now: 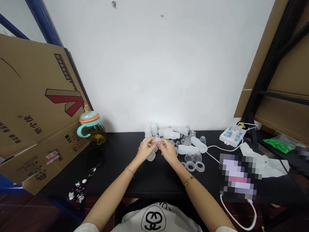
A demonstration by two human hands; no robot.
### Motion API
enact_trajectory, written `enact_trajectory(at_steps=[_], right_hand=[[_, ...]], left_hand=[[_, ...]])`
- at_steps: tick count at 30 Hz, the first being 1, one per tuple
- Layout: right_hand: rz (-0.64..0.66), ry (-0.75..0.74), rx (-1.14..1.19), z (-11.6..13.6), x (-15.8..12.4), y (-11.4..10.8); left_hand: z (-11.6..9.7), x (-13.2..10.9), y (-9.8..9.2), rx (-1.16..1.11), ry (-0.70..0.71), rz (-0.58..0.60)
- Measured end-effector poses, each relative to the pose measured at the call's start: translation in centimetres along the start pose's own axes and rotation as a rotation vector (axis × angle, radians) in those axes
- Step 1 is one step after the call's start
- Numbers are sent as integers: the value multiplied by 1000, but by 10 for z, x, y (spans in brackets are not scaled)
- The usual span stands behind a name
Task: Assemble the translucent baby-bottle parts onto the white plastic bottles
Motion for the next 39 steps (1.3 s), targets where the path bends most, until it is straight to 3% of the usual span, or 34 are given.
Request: enact_trajectory(at_steps=[21,39], right_hand=[[-15,-29,-258,0,0,-2],[3,-48,-191,3,-1,-2]], left_hand=[[7,1,4,131,12,20],[8,0,4,176,-19,22]])
Point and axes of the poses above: each hand's wrist, its own x-axis towards the middle knuckle, its own y-axis out of the palm, z = x × y, the point moved 3 cm from there along x, towards the middle knuckle, and after that the axes turned 6 degrees about -y, right-handed, at the moved point
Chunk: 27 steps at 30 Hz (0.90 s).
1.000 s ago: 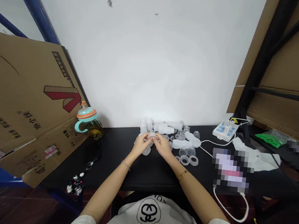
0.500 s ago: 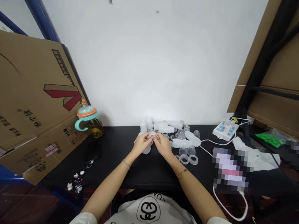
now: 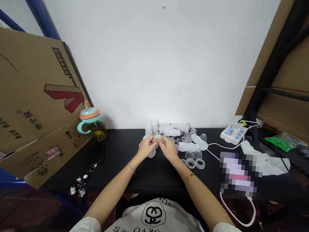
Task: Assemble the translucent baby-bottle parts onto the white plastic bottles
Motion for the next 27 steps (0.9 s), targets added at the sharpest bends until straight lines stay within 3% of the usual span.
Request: enact_trajectory(at_steps=[27], right_hand=[[-22,-32,-112,0,1,0]], left_hand=[[-9,-3,-6,84,-84,-60]])
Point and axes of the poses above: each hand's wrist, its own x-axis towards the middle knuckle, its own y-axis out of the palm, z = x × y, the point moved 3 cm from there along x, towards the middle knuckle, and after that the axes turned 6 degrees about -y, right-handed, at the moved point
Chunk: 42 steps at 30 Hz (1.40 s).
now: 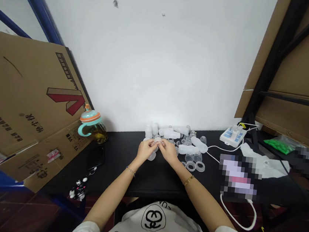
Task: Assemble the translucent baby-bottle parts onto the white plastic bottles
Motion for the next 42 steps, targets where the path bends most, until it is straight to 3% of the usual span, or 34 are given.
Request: enact_trajectory(at_steps=[42], right_hand=[[-28,-47,-92,-3,3,0]], left_hand=[[0,0,2,10,10,0]])
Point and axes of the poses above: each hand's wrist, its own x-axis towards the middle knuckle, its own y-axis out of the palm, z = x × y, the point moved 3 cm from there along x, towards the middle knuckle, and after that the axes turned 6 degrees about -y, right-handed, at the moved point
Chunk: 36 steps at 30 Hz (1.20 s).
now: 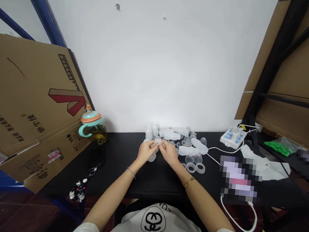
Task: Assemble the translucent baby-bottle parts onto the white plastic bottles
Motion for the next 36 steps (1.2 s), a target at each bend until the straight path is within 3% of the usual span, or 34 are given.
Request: enact_trajectory(at_steps=[19,25,36], right_hand=[[-5,30,9,-2,0,-1],[-64,62,150,0,-2,0],[-36,139,319,1,-2,1]], left_hand=[[1,-1,2,-47,26,3],[5,2,4,-158,51,24],[7,4,5,-173,41,23]])
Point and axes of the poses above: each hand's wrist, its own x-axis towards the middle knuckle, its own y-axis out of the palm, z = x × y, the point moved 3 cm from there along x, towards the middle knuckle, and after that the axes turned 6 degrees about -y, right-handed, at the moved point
